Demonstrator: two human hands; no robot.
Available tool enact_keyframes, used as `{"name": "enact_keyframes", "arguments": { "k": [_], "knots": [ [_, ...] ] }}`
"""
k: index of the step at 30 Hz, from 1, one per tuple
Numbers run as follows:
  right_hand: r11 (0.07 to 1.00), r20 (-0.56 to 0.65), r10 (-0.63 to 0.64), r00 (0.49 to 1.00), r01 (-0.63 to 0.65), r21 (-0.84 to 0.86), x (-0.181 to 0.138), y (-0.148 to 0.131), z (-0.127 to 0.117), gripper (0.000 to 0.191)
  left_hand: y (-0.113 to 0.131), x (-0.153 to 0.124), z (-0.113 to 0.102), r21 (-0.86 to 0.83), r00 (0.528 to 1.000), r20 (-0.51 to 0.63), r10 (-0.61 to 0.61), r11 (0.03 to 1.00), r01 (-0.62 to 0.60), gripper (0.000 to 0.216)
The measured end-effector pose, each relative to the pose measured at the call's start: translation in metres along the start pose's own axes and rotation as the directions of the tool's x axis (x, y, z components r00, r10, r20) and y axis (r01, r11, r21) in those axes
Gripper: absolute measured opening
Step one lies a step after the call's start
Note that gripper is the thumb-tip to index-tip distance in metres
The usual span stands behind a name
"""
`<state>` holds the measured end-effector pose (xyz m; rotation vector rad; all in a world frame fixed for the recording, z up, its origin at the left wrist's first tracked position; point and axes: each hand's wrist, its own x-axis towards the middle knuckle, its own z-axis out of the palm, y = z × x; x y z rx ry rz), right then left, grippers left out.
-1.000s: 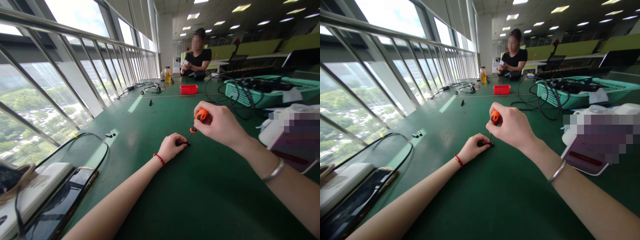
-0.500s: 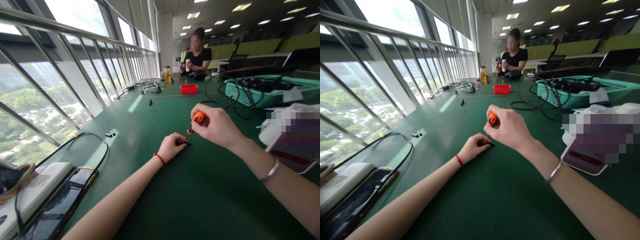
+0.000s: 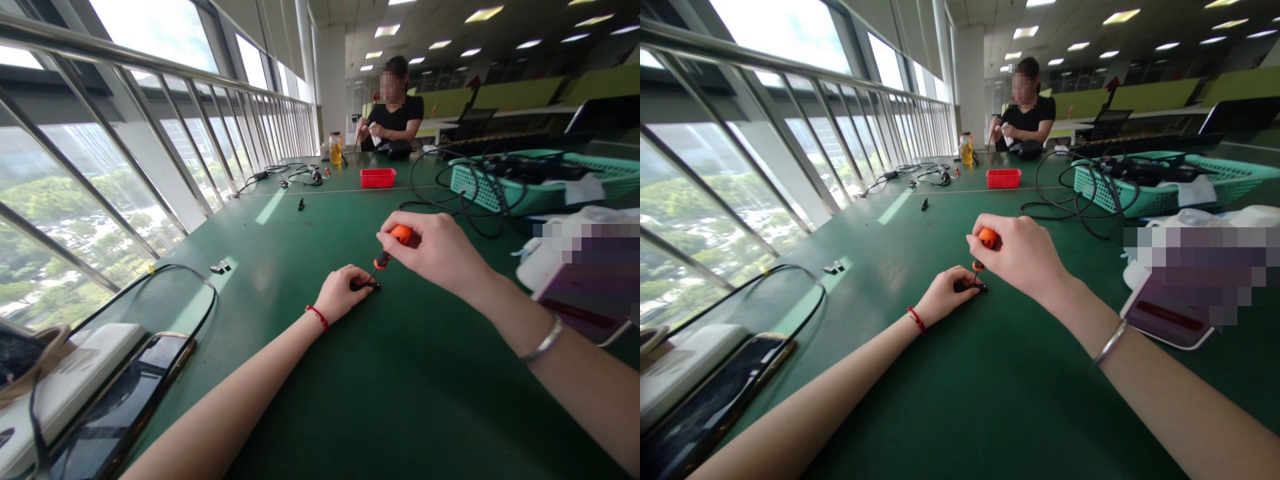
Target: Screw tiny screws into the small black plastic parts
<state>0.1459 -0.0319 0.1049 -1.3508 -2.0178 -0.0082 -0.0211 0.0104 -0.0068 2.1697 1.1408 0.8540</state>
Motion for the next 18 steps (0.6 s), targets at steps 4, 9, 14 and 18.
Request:
{"name": "enact_keyframes", "arguments": {
  "k": [4, 9, 14, 18],
  "knots": [
    [1.000, 0.041, 0.003, 0.999, -0.003, 0.014, -0.0010, -0.0015, 0.0009, 0.024, -0.0008, 0.0003, 0.0003, 0.008, 1.000, -0.004, 0.007, 1.000, -0.007, 0.013],
    [0.996, 0.042, 0.093, 0.995, -0.092, -0.020, -0.0008, -0.0030, 0.0039, 0.028, -0.0020, 0.0005, 0.0008, 0.002, 1.000, -0.007, 0.011, 1.000, -0.011, 0.014],
    [0.996, 0.026, 0.029, 0.999, -0.031, 0.087, -0.0010, -0.0016, 0.0037, 0.022, -0.0010, 0.0004, 0.0005, 0.000, 1.000, -0.006, 0.012, 1.000, -0.012, 0.013],
    [0.998, 0.020, 0.035, 0.999, -0.036, 0.048, -0.0012, -0.0018, 0.0050, 0.030, -0.0014, -0.0001, 0.0008, 0.000, 1.000, -0.012, 0.016, 1.000, -0.016, 0.012]
  ]
}}
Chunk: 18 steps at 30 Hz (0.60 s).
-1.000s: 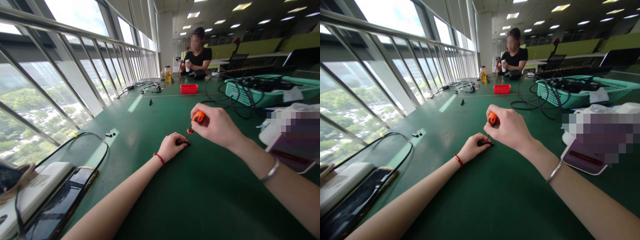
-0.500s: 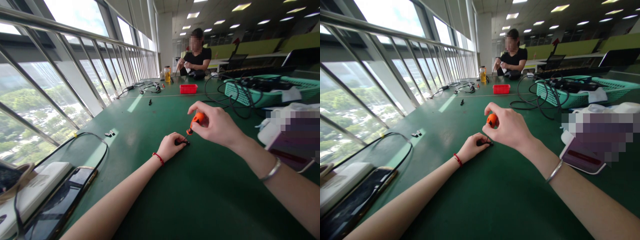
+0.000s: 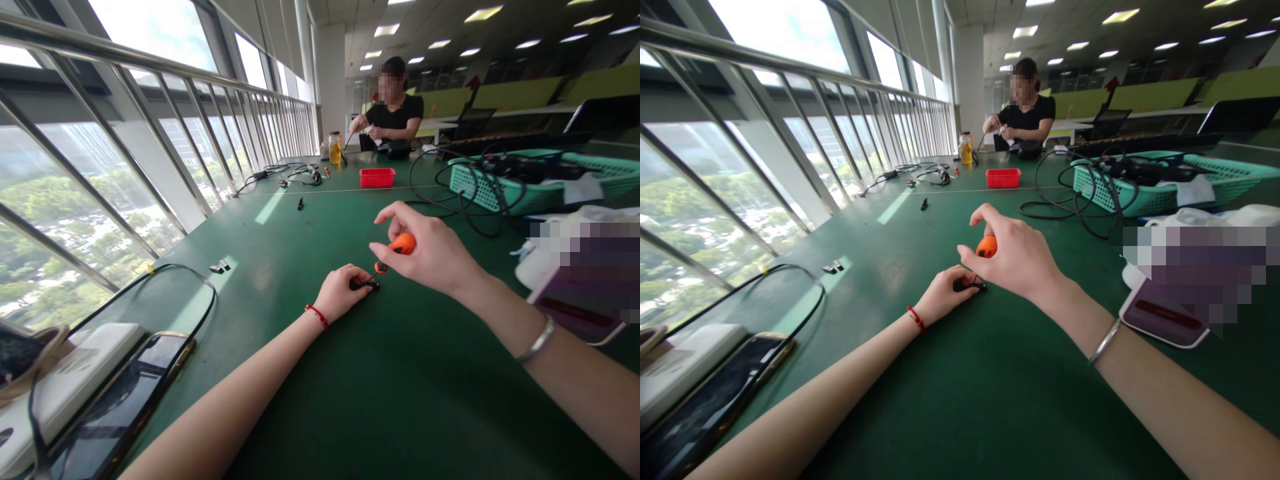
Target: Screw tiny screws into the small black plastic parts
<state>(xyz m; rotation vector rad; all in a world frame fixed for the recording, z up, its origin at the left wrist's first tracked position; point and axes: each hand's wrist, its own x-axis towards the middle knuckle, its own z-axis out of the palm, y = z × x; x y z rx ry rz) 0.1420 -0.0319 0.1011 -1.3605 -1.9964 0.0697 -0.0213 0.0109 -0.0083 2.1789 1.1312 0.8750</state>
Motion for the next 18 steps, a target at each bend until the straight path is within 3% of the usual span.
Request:
{"name": "enact_keyframes", "arguments": {
  "k": [3, 7, 12, 15, 18],
  "knots": [
    [0.997, 0.004, 0.056, 0.998, -0.055, -0.056, -0.0001, -0.0008, 0.0017, 0.030, -0.0008, 0.0000, 0.0001, -0.012, 1.000, 0.002, 0.001, 1.000, -0.001, 0.013],
    [1.000, 0.015, 0.029, 0.999, -0.029, 0.011, -0.0003, -0.0009, 0.0027, 0.020, -0.0003, 0.0007, -0.0005, -0.011, 1.000, 0.006, 0.003, 1.000, -0.003, 0.013],
    [1.000, 0.000, 0.021, 1.000, -0.021, -0.002, -0.0002, -0.0010, 0.0043, 0.035, 0.0008, 0.0006, -0.0008, 0.004, 1.000, 0.005, 0.001, 1.000, -0.001, 0.011],
    [0.995, -0.005, 0.086, 0.996, -0.086, -0.051, -0.0001, -0.0008, 0.0060, 0.031, 0.0008, 0.0003, -0.0005, -0.002, 1.000, 0.009, -0.007, 1.000, 0.007, 0.013],
    [0.996, 0.032, 0.083, 0.996, -0.084, 0.019, -0.0002, 0.0000, 0.0071, 0.024, 0.0007, 0.0005, -0.0004, -0.009, 1.000, 0.008, -0.012, 1.000, 0.012, 0.013]
  ]
}}
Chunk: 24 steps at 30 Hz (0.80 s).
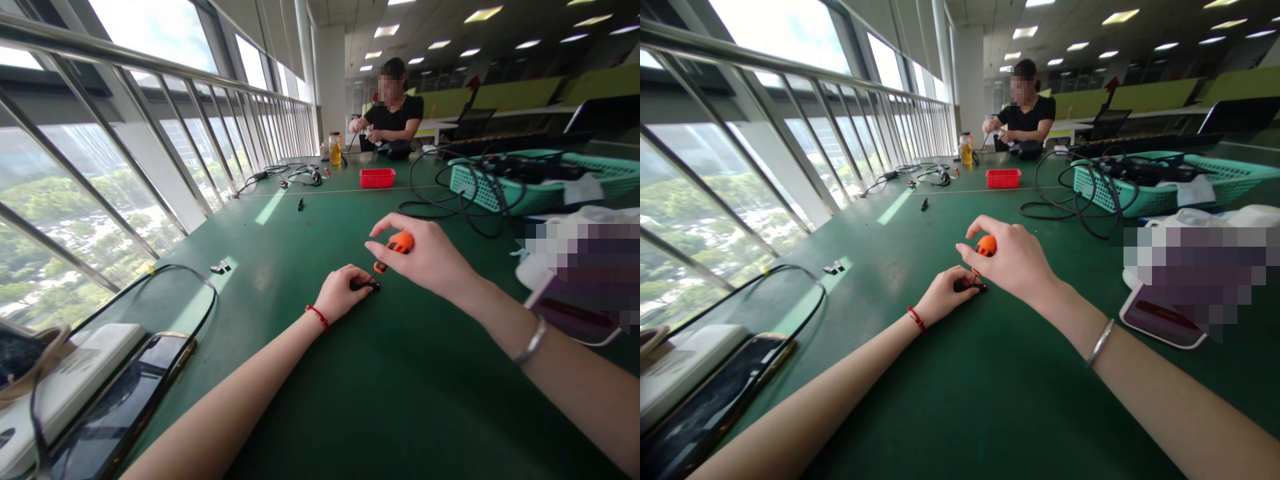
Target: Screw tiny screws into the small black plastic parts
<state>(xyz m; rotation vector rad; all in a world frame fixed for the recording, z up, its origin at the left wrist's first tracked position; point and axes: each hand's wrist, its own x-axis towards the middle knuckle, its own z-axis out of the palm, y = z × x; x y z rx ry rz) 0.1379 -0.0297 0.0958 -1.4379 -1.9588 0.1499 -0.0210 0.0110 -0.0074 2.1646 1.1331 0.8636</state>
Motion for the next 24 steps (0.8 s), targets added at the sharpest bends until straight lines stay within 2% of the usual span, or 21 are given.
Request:
{"name": "enact_keyframes", "arguments": {
  "k": [2, 8, 12, 15, 21, 24],
  "knots": [
    [0.999, -0.003, -0.031, 1.000, 0.031, 0.039, 0.000, 0.001, 0.000, 0.022, 0.000, 0.000, 0.000, 0.002, 1.000, 0.000, 0.002, 1.000, -0.002, 0.012],
    [0.999, -0.067, -0.026, 0.997, 0.024, -0.029, -0.001, -0.001, 0.002, 0.040, 0.001, 0.000, 0.000, -0.001, 1.000, -0.008, 0.000, 1.000, 0.000, 0.012],
    [0.991, -0.144, 0.015, 0.989, -0.033, -0.127, -0.005, -0.003, 0.006, 0.031, -0.001, -0.001, 0.000, -0.010, 1.000, -0.009, 0.002, 1.000, -0.002, 0.014],
    [0.996, -0.147, 0.028, 0.989, -0.040, -0.082, -0.007, -0.005, 0.006, 0.020, -0.001, -0.001, 0.000, -0.011, 1.000, -0.015, 0.003, 1.000, -0.003, 0.014],
    [0.994, -0.131, 0.099, 0.986, -0.105, -0.040, -0.014, -0.016, 0.002, 0.030, 0.002, -0.005, 0.001, 0.051, 0.999, -0.044, 0.028, 0.998, -0.025, 0.012],
    [0.987, -0.175, 0.126, 0.976, -0.141, -0.072, -0.022, -0.020, 0.002, 0.033, 0.004, -0.008, 0.002, 0.051, 0.999, -0.046, 0.028, 0.998, -0.026, 0.012]
  ]
}}
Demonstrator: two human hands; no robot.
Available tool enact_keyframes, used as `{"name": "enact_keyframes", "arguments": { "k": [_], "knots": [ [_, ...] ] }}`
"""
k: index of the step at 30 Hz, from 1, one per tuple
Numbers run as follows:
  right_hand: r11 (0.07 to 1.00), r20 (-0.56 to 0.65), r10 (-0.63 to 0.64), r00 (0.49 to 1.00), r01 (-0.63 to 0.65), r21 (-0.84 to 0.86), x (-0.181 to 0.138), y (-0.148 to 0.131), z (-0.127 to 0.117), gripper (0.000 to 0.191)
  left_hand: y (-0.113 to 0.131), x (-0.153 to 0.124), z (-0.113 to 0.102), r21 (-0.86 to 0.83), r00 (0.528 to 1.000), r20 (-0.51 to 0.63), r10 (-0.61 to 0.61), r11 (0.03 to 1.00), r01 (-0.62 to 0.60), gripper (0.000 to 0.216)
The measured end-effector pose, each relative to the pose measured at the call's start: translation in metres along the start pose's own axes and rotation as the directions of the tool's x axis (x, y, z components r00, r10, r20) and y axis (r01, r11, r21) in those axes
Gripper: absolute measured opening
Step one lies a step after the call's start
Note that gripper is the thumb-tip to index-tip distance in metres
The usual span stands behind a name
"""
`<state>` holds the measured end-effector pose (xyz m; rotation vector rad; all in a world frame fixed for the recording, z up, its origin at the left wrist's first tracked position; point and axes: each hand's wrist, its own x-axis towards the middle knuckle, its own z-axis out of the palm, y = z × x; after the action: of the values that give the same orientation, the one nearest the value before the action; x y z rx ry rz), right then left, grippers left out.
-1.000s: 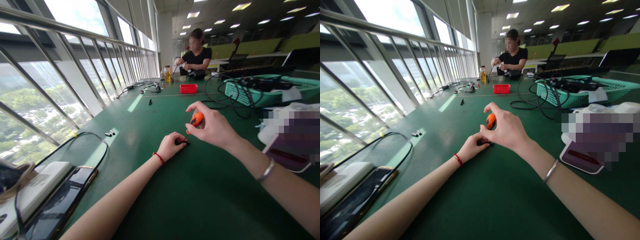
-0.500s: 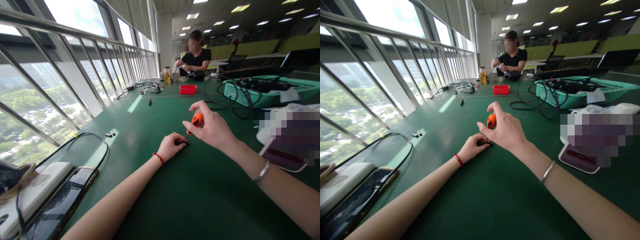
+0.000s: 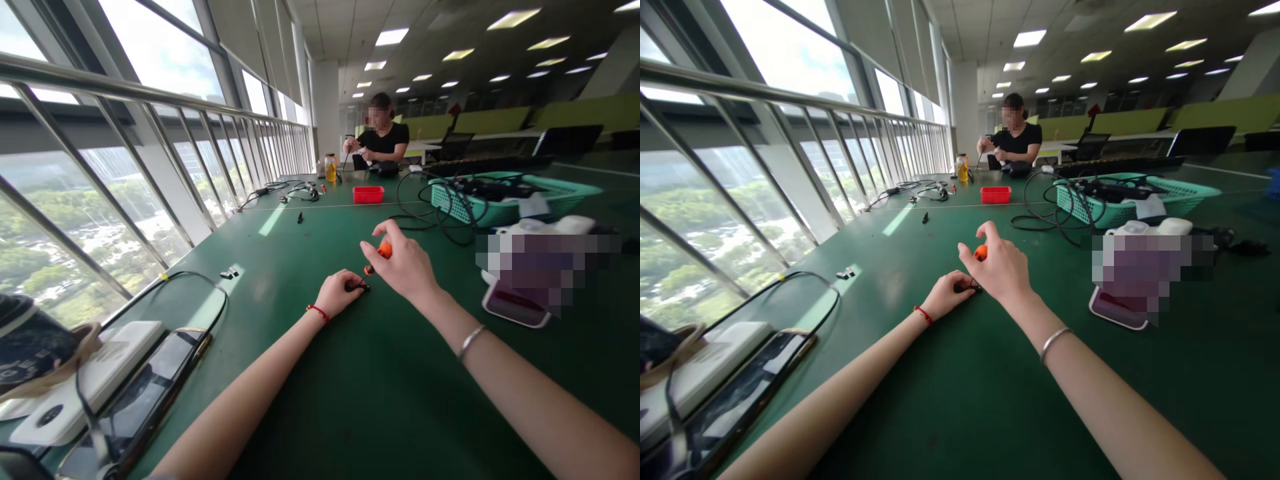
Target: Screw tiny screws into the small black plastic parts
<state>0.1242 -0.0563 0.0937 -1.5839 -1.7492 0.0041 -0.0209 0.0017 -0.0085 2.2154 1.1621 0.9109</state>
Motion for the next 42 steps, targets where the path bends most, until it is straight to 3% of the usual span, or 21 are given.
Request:
{"name": "enact_keyframes", "arguments": {
  "k": [3, 10, 13, 18, 23, 27, 31, 35, 42],
  "knots": [
    [0.997, -0.049, 0.043, 0.998, -0.047, -0.065, -0.008, -0.001, -0.001, 0.034, 0.003, -0.004, 0.001, -0.007, 1.000, -0.011, -0.019, 1.000, 0.019, 0.012],
    [0.998, -0.068, 0.061, 0.996, -0.060, 0.008, -0.015, -0.006, -0.010, 0.020, 0.012, -0.015, 0.002, -0.007, 1.000, -0.007, -0.021, 1.000, 0.021, 0.011],
    [0.999, -0.015, 0.045, 0.999, -0.045, -0.015, -0.019, -0.012, -0.015, 0.018, 0.014, -0.018, 0.002, -0.019, 1.000, -0.003, -0.012, 1.000, 0.012, 0.012],
    [0.998, 0.051, 0.034, 0.998, -0.031, -0.063, -0.021, -0.015, -0.015, 0.034, 0.013, -0.018, 0.003, -0.016, 1.000, -0.010, 0.001, 1.000, -0.002, 0.013],
    [0.996, -0.012, -0.018, 1.000, 0.017, -0.092, -0.018, -0.009, -0.015, 0.020, 0.014, -0.019, 0.002, -0.023, 1.000, 0.010, 0.002, 1.000, -0.002, 0.013],
    [0.993, 0.022, -0.040, 0.999, 0.043, -0.113, -0.014, -0.004, -0.020, 0.015, 0.015, -0.018, 0.001, -0.013, 1.000, 0.022, -0.005, 1.000, 0.006, 0.013],
    [0.991, 0.037, -0.051, 0.998, 0.055, -0.123, -0.013, -0.002, -0.024, 0.034, 0.015, -0.017, 0.001, -0.024, 1.000, 0.016, -0.005, 1.000, 0.006, 0.014],
    [0.992, 0.028, -0.068, 0.997, 0.071, -0.105, -0.014, -0.005, -0.023, 0.015, 0.014, -0.018, 0.002, -0.025, 1.000, 0.016, -0.001, 1.000, 0.002, 0.013],
    [0.991, 0.028, -0.046, 0.999, 0.049, -0.122, -0.014, -0.003, -0.017, 0.034, 0.014, -0.017, 0.002, -0.023, 1.000, 0.016, 0.005, 1.000, -0.005, 0.013]
  ]
}}
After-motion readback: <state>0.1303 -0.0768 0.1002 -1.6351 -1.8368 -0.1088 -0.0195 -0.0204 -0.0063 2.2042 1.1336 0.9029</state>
